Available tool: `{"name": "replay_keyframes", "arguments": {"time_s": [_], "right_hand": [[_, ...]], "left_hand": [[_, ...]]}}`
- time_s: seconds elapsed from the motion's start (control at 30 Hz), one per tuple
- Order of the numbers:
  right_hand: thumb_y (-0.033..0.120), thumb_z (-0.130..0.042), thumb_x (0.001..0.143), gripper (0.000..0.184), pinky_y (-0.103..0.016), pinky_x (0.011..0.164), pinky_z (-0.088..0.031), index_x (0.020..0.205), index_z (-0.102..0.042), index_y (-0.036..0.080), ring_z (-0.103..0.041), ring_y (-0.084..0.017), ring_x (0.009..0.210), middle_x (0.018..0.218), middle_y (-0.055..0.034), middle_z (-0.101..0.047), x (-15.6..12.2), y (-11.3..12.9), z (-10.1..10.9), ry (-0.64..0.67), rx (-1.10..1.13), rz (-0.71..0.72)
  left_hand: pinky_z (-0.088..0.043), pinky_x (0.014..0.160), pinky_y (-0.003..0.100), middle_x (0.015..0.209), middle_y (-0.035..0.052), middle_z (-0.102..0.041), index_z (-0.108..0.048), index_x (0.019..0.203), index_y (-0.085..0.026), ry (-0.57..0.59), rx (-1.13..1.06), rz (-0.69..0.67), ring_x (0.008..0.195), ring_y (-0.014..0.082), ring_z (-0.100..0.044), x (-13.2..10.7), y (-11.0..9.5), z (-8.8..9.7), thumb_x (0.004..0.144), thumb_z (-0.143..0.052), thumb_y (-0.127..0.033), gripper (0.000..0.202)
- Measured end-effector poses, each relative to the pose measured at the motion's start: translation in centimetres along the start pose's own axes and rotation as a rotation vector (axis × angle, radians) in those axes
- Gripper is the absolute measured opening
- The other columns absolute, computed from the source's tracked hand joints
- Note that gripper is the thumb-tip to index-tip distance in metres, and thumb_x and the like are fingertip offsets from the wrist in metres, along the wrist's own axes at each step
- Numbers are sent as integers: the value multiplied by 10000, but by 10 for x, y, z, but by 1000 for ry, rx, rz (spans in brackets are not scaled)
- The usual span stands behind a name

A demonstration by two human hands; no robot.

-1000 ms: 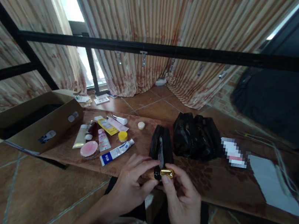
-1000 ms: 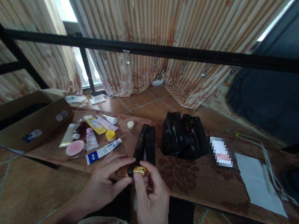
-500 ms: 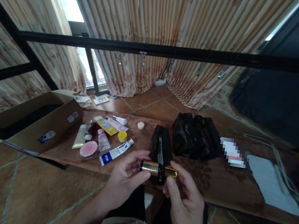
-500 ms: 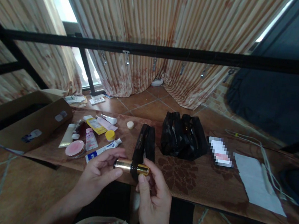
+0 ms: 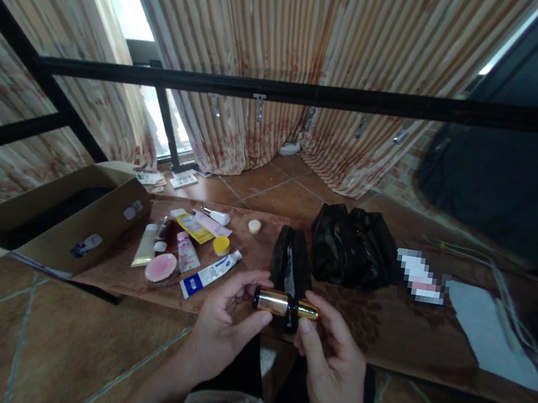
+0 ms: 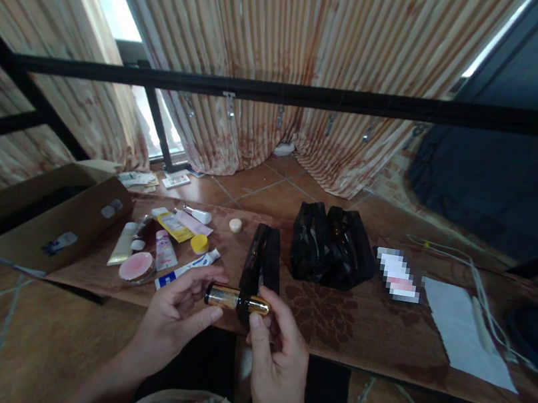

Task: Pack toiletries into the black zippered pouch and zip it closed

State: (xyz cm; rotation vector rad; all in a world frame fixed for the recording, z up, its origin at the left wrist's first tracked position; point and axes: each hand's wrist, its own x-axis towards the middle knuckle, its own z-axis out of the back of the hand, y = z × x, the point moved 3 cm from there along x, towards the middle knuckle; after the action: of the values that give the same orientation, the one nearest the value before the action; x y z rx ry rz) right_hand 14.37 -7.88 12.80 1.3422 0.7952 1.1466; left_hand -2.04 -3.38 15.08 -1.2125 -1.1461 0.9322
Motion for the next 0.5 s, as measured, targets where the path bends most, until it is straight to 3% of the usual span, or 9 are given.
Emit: {"name": "replay_keyframes", "arguments": {"time_s": [0.5], "right_hand": [[379,-612,834,339,-208,480,-481,1129,-636,213,-562,-107,550,751,-17,-659,3,-1,0,-54,24,-53]], "left_hand": [[-492,839,254,996,32,-674,-605,1128,-220,18,-100,48,924,156,-633,0,4,-3,771,-690,-138,376]]}}
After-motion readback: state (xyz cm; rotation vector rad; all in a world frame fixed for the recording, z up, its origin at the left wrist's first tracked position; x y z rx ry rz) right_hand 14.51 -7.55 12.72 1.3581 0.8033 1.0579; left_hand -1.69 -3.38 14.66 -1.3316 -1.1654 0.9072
